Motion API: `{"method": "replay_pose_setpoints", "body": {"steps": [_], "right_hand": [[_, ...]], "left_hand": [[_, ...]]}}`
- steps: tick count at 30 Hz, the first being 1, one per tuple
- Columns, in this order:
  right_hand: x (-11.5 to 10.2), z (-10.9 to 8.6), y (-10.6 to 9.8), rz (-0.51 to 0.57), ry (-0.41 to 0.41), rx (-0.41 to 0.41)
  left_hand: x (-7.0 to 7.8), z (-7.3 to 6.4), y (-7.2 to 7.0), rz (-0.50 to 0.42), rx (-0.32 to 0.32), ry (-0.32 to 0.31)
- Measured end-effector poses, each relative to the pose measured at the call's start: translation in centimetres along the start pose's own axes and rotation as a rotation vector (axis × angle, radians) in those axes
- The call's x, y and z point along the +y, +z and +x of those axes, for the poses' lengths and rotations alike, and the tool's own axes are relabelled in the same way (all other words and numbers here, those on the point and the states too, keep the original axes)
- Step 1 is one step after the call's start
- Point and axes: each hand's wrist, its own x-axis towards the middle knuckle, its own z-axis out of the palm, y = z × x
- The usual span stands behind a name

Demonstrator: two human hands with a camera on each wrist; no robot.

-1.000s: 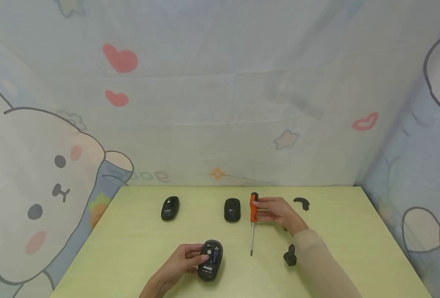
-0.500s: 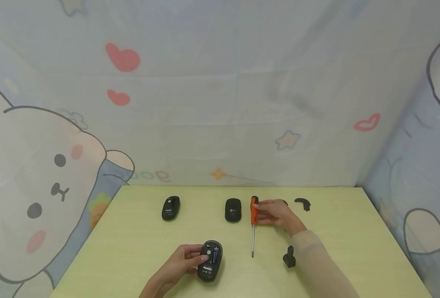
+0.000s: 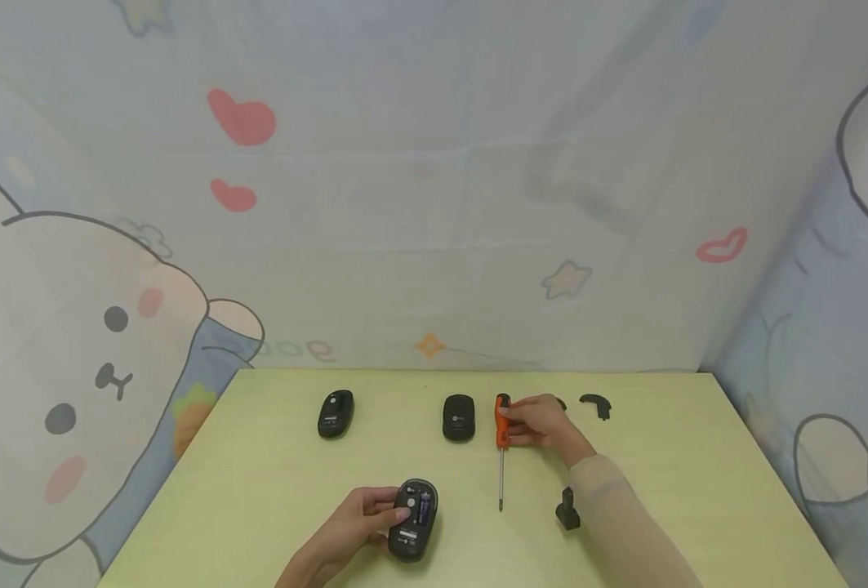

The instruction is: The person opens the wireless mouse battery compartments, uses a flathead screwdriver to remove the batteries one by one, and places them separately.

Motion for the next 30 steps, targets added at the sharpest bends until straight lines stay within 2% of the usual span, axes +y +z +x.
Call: {"method": "replay_pose_setpoints", "body": {"steps": [16, 30], "right_hand": [[-0.6, -0.5, 1.0, -0.236, -0.043, 0.122], [-1.0, -0.8, 1.3, -0.341, -0.043, 0.167]], "left_hand": [[-0.2, -0.1, -0.1, -0.008, 0.003, 0.002], [0.2, -0.2, 0.1, -0.007, -0.002, 0.001]]}}
